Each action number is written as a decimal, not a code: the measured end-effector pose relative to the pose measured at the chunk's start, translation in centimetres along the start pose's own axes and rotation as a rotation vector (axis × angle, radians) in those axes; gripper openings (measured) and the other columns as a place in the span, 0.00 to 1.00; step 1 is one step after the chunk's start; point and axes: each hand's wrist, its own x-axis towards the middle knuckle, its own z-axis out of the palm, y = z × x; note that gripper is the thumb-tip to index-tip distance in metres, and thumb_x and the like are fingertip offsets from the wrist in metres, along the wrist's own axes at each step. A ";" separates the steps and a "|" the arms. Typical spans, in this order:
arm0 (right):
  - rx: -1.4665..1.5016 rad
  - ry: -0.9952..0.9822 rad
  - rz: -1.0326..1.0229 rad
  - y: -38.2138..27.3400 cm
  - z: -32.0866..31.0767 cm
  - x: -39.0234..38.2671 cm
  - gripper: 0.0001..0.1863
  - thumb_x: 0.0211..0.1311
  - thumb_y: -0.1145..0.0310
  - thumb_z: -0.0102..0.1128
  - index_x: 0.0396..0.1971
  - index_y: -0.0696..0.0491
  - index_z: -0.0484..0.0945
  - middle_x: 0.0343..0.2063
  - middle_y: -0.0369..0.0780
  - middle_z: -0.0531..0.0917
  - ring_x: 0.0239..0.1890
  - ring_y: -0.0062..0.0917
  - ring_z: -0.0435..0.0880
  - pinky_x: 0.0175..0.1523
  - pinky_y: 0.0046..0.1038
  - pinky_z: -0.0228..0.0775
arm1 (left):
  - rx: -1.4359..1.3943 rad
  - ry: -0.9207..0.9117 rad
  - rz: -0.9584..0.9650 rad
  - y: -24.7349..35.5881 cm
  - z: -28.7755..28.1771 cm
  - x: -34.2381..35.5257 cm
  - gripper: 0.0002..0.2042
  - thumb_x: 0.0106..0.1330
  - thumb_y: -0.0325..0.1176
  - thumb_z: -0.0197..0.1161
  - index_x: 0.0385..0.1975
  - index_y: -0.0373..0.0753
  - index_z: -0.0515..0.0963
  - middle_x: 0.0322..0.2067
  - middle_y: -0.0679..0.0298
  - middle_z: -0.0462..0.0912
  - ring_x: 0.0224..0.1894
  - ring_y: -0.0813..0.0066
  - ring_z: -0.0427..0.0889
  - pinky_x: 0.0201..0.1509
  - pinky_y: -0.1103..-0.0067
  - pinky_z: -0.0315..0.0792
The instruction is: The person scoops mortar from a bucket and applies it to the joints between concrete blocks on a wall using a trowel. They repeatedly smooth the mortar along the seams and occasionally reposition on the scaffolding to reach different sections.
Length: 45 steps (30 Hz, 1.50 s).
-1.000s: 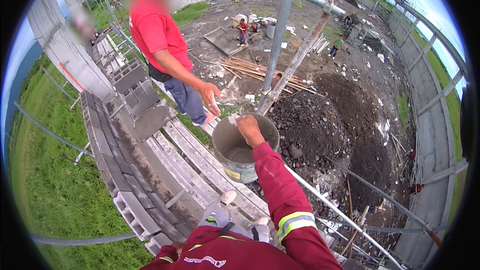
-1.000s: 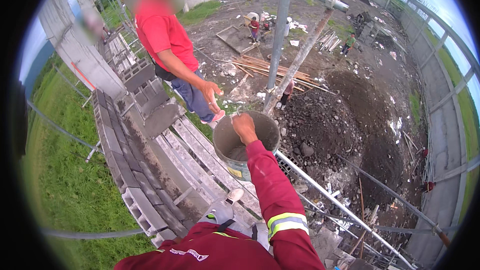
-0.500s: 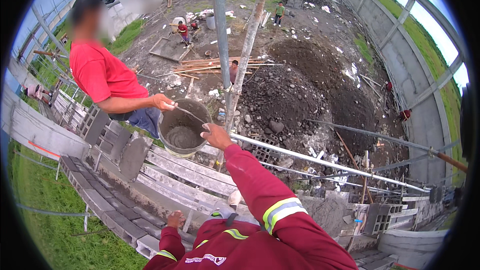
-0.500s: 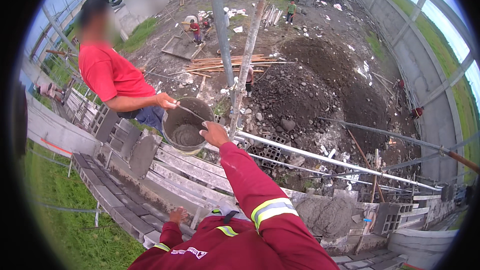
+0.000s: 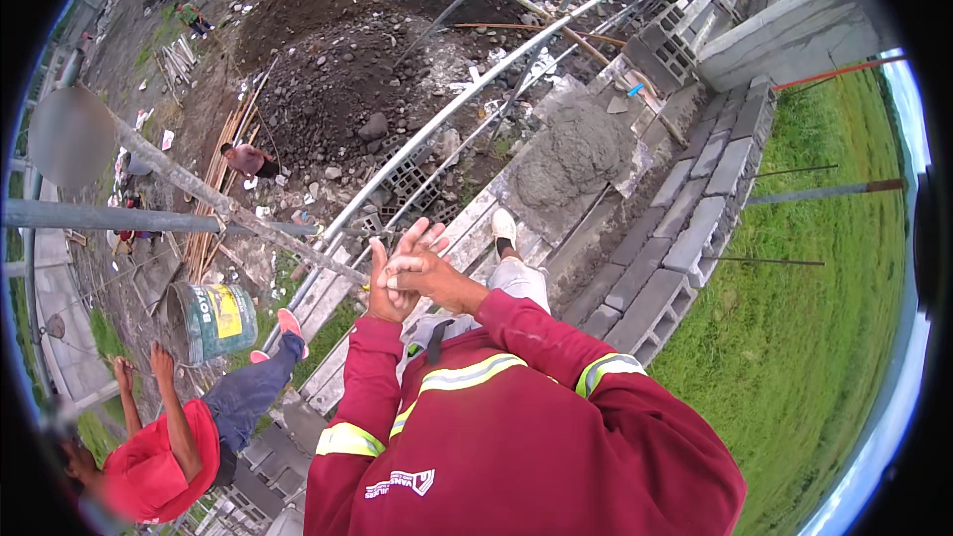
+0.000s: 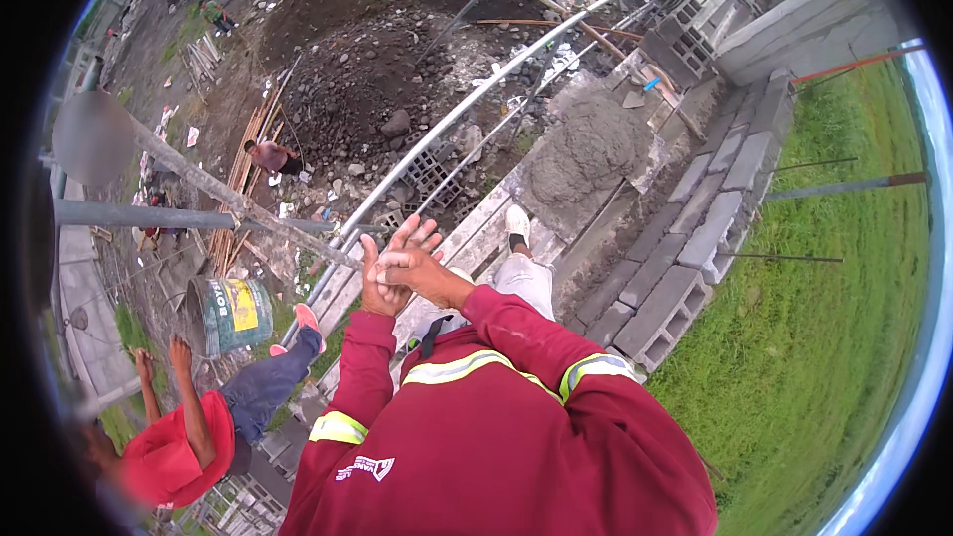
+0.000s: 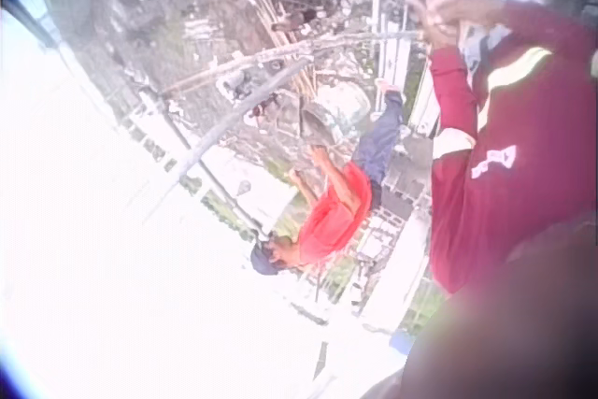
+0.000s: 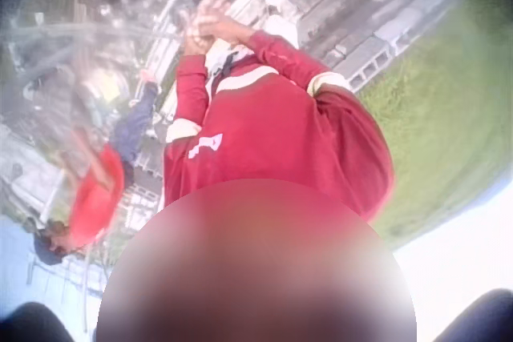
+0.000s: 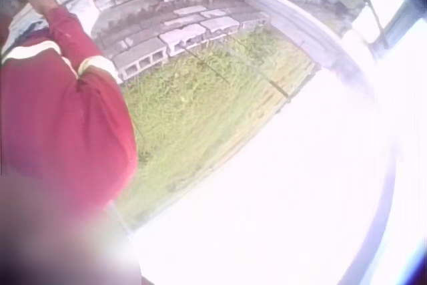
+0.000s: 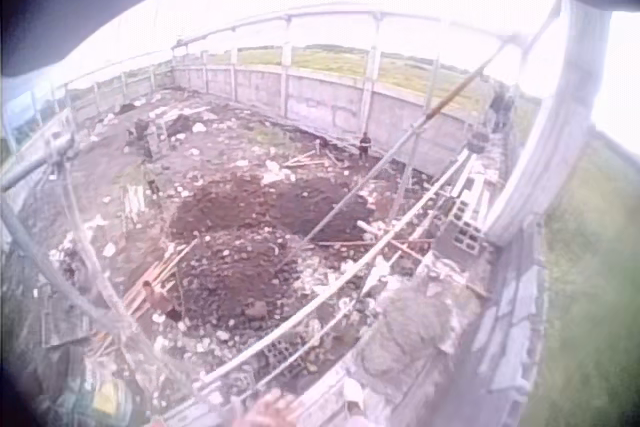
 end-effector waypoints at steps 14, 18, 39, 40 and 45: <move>0.112 1.399 -0.099 2.6 -16.3 -21.1 0.12 0.76 0.65 0.58 0.46 0.58 0.83 0.28 0.38 0.87 0.26 0.16 0.83 0.32 0.23 0.75 | 0.431 -0.158 -0.435 -11.3 3.1 12.8 0.28 0.84 0.54 0.49 0.65 0.32 0.76 0.75 0.51 0.69 0.74 0.58 0.70 0.78 0.62 0.63; 0.099 1.763 0.045 7.6 -22.8 -32.1 0.13 0.75 0.62 0.60 0.44 0.57 0.83 0.26 0.39 0.87 0.24 0.19 0.83 0.31 0.25 0.76 | 0.647 0.173 -0.339 -8.0 -4.9 17.2 0.22 0.82 0.51 0.55 0.38 0.37 0.84 0.70 0.53 0.76 0.65 0.66 0.79 0.69 0.69 0.71; 0.387 1.958 0.850 19.9 -7.9 -43.9 0.07 0.63 0.74 0.61 0.33 0.59 0.88 0.26 0.42 0.89 0.23 0.29 0.87 0.30 0.31 0.80 | 2.397 -0.867 -0.584 -12.8 -12.5 27.7 0.08 0.66 0.42 0.65 0.35 0.46 0.83 0.34 0.55 0.91 0.42 0.49 0.91 0.50 0.57 0.82; 0.211 1.958 0.766 20.3 -8.1 -44.1 0.07 0.61 0.76 0.62 0.33 0.59 0.88 0.27 0.41 0.89 0.25 0.28 0.87 0.32 0.29 0.80 | 1.930 -0.372 -0.613 -13.6 -10.3 30.1 0.11 0.71 0.41 0.62 0.32 0.41 0.84 0.36 0.55 0.91 0.43 0.54 0.91 0.50 0.60 0.81; 0.151 2.013 0.567 23.3 -8.4 -44.9 0.10 0.55 0.80 0.66 0.37 0.59 0.89 0.29 0.39 0.89 0.34 0.22 0.86 0.44 0.25 0.77 | 1.160 -0.280 -0.508 -14.3 0.1 37.9 0.23 0.79 0.51 0.58 0.28 0.37 0.80 0.54 0.55 0.86 0.59 0.67 0.82 0.65 0.71 0.73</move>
